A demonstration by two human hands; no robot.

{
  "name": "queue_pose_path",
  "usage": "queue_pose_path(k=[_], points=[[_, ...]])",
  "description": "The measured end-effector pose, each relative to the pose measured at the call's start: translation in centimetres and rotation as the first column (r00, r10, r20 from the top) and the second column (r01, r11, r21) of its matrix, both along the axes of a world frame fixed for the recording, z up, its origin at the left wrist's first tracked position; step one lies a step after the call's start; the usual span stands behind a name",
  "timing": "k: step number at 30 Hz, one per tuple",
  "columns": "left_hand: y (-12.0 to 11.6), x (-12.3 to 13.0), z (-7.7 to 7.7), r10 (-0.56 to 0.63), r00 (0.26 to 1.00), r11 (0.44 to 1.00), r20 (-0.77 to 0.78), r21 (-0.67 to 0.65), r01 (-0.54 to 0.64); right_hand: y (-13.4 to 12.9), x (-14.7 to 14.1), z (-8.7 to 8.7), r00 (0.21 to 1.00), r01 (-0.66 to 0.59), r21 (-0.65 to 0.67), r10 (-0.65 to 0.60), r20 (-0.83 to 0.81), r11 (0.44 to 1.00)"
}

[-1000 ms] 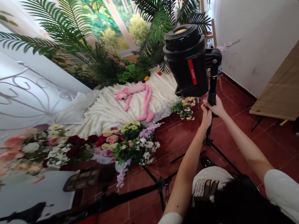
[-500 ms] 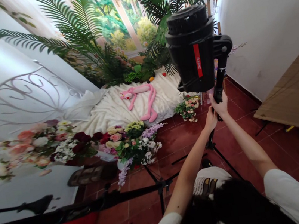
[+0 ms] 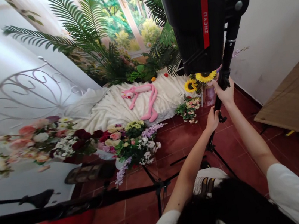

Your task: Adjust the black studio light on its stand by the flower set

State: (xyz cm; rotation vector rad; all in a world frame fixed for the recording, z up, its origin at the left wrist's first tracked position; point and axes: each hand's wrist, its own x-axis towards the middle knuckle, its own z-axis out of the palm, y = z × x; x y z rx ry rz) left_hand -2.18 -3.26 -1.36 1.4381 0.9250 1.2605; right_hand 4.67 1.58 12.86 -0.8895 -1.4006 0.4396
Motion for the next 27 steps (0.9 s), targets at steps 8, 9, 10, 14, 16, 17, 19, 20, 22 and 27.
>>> queue_pose_path(k=[8, 9, 10, 14, 16, 17, 19, 20, 22, 27], points=[[-0.5, 0.0, 0.5, 0.027, 1.0, 0.999, 0.006, -0.025, -0.027, -2.8, 0.6, 1.3, 1.0, 0.006, -0.019, -0.005, 0.014, 1.0], [-0.5, 0.0, 0.5, 0.029, 1.0, 0.999, 0.006, -0.025, -0.029, -3.4, 1.0, 1.3, 1.0, -0.007, -0.02, 0.007, 0.002, 1.0], [-0.4, 0.0, 0.4, 0.032, 0.999, 0.999, 0.005, -0.021, -0.032, -4.1, 1.4, 1.2, 1.0, -0.015, -0.018, 0.014, -0.015, 1.0], [-0.3, 0.0, 0.1, 0.022, 1.0, 0.999, -0.004, 0.027, -0.022, -7.9, 3.4, -1.6, 1.0, 0.025, -0.033, -0.025, 0.002, 0.999], [-0.2, 0.0, -0.1, 0.011, 1.0, 0.998, -0.008, 0.058, -0.01, -10.1, 4.3, -4.0, 0.981, 0.09, -0.064, -0.077, 0.176, 0.994], [-0.2, 0.0, -0.2, 0.011, 1.0, 0.998, -0.012, 0.068, -0.011, -11.0, 4.6, -5.3, 0.954, 0.117, -0.073, -0.091, 0.287, 0.99], [-0.1, 0.0, -0.5, 0.029, 0.999, 0.997, -0.026, 0.075, -0.027, -12.7, 5.0, -7.8, 0.892, 0.093, -0.092, -0.042, 0.449, 0.991], [0.0, 0.1, -0.7, 0.04, 0.999, 0.996, -0.035, 0.077, -0.038, -13.3, 5.1, -8.9, 0.864, 0.069, -0.108, -0.006, 0.503, 0.992], [0.2, 0.1, -1.1, 0.056, 0.997, 0.995, -0.046, 0.088, -0.051, -14.2, 5.0, -10.8, 0.836, 0.067, -0.139, 0.021, 0.549, 0.988], [0.5, 0.3, -1.6, 0.03, 0.999, 0.994, -0.036, 0.106, -0.026, -14.7, 4.3, -13.1, 0.867, 0.142, -0.219, -0.015, 0.498, 0.965]])
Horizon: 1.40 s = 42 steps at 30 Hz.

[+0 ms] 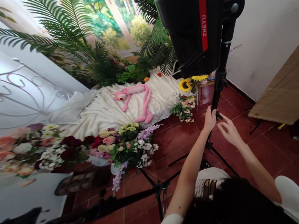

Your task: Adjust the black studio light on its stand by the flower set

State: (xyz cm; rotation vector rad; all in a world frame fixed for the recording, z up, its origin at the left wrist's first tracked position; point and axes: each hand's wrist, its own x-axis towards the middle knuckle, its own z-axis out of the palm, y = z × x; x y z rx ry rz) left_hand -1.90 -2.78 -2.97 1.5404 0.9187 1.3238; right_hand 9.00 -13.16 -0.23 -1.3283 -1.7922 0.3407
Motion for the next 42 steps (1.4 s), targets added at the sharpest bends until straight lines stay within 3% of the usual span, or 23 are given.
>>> queue_pose_path(k=[5, 9, 12, 16, 20, 24, 28, 42], points=[[0.0, -0.1, 0.0, 0.009, 1.0, 1.0, -0.023, -0.011, -0.01, 0.2, -0.4, -0.8, 0.969, 0.017, -0.121, -0.047, -0.243, 0.992], [0.0, -0.1, 0.0, 0.007, 0.999, 1.0, -0.032, -0.007, -0.007, 0.2, -1.3, -1.6, 0.864, -0.038, -0.205, -0.071, -0.498, 0.978], [0.0, -0.1, -0.1, 0.01, 0.999, 1.0, -0.031, -0.007, -0.01, 0.1, -2.1, -2.0, 0.819, -0.044, -0.206, -0.083, -0.567, 0.977], [0.0, -0.1, 0.0, 0.007, 0.999, 1.0, -0.035, -0.01, -0.007, -0.2, -2.3, -1.5, 0.876, 0.063, -0.19, -0.145, -0.459, 0.98], [-0.1, -0.2, 0.2, -0.004, 1.0, 1.0, -0.023, -0.016, 0.004, -0.8, -1.4, -0.2, 0.961, 0.242, -0.022, -0.243, -0.131, 0.97], [-0.3, -0.3, 0.5, -0.005, 1.0, 1.0, -0.007, -0.023, 0.005, -0.8, -0.5, 0.2, 0.992, 0.116, 0.056, -0.118, 0.049, 0.992], [-0.3, -0.2, 0.6, -0.024, 1.0, 0.999, 0.005, -0.043, 0.025, -0.5, -0.1, -0.5, 0.998, 0.048, 0.032, -0.05, 0.036, 0.998], [-0.2, -0.3, 0.4, 0.005, 1.0, 1.0, -0.02, -0.02, -0.005, -0.1, 0.0, -0.8, 0.998, 0.064, 0.017, -0.064, -0.009, 0.998]])
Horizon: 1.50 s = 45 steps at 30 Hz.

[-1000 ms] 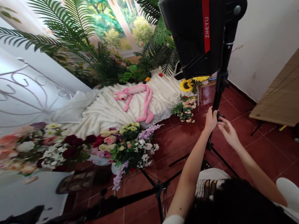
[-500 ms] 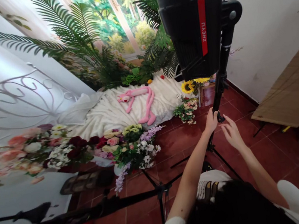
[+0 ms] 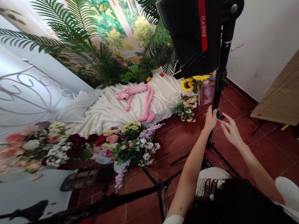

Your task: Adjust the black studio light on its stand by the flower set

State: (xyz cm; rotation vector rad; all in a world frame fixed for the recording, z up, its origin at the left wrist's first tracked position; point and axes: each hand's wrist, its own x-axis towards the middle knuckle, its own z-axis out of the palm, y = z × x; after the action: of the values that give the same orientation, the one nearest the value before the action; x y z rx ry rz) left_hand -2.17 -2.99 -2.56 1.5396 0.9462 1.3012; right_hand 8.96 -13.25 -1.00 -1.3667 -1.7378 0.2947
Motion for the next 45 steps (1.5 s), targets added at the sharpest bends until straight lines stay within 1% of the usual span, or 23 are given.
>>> queue_pose_path(k=[4, 8, 12, 16, 19, 23, 26, 29, 34, 37, 40, 42, 45], points=[[0.0, -0.1, 0.0, -0.009, 1.0, 1.0, -0.005, 0.0, 0.009, 0.2, -0.1, 0.4, 0.999, 0.037, -0.018, -0.037, -0.021, 0.999], [-0.2, -0.2, 0.3, -0.007, 1.0, 1.0, -0.014, 0.0, 0.007, 0.1, 0.3, 1.0, 1.0, 0.003, -0.012, -0.004, -0.026, 1.0], [-0.3, -0.2, 0.6, -0.013, 1.0, 1.0, -0.014, -0.01, 0.012, -0.1, 0.5, 0.5, 1.0, -0.023, -0.038, 0.022, -0.012, 0.999], [-0.3, -0.2, 0.6, -0.019, 1.0, 1.0, -0.005, 0.001, 0.019, -0.1, 0.3, -0.3, 1.0, 0.021, -0.052, -0.021, 0.0, 0.998], [-0.2, -0.2, 0.6, -0.026, 1.0, 1.0, -0.004, -0.005, 0.026, 0.0, 0.2, -0.6, 0.999, 0.031, -0.056, -0.032, -0.009, 0.998], [-0.2, -0.2, 0.5, -0.026, 1.0, 0.999, -0.007, -0.025, 0.026, 0.1, 0.1, -0.7, 0.998, 0.022, -0.062, -0.025, -0.055, 0.998], [-0.2, -0.2, 0.4, -0.028, 1.0, 0.999, 0.0, -0.021, 0.028, 0.2, -0.1, -0.5, 0.991, 0.014, -0.057, -0.021, -0.133, 0.998], [-0.1, -0.3, 0.4, -0.039, 0.999, 0.999, 0.011, -0.018, 0.039, 0.3, -0.7, -0.3, 0.977, 0.047, -0.057, -0.057, -0.204, 0.997], [-0.2, -0.3, 0.4, -0.038, 0.999, 0.999, -0.002, -0.024, 0.038, 0.6, -1.6, 0.3, 0.943, 0.156, -0.083, -0.173, -0.283, 0.984], [-0.2, -0.3, 0.5, -0.041, 0.999, 0.999, 0.003, -0.015, 0.041, 0.8, -1.3, 1.2, 0.919, 0.175, -0.154, -0.217, -0.329, 0.972], [-0.2, -0.3, 0.4, -0.044, 0.999, 0.999, -0.002, -0.011, 0.044, 1.2, -0.7, 2.1, 0.9, 0.211, -0.251, -0.288, -0.327, 0.945], [-0.1, -0.3, 0.4, -0.042, 0.999, 0.999, -0.008, -0.015, 0.042, 1.7, -0.4, 2.3, 0.895, 0.248, -0.252, -0.321, -0.309, 0.935], [-0.1, -0.3, 0.4, -0.042, 0.999, 0.999, -0.011, -0.018, 0.042, 2.5, -0.3, 2.1, 0.895, 0.285, -0.214, -0.339, -0.29, 0.934]])
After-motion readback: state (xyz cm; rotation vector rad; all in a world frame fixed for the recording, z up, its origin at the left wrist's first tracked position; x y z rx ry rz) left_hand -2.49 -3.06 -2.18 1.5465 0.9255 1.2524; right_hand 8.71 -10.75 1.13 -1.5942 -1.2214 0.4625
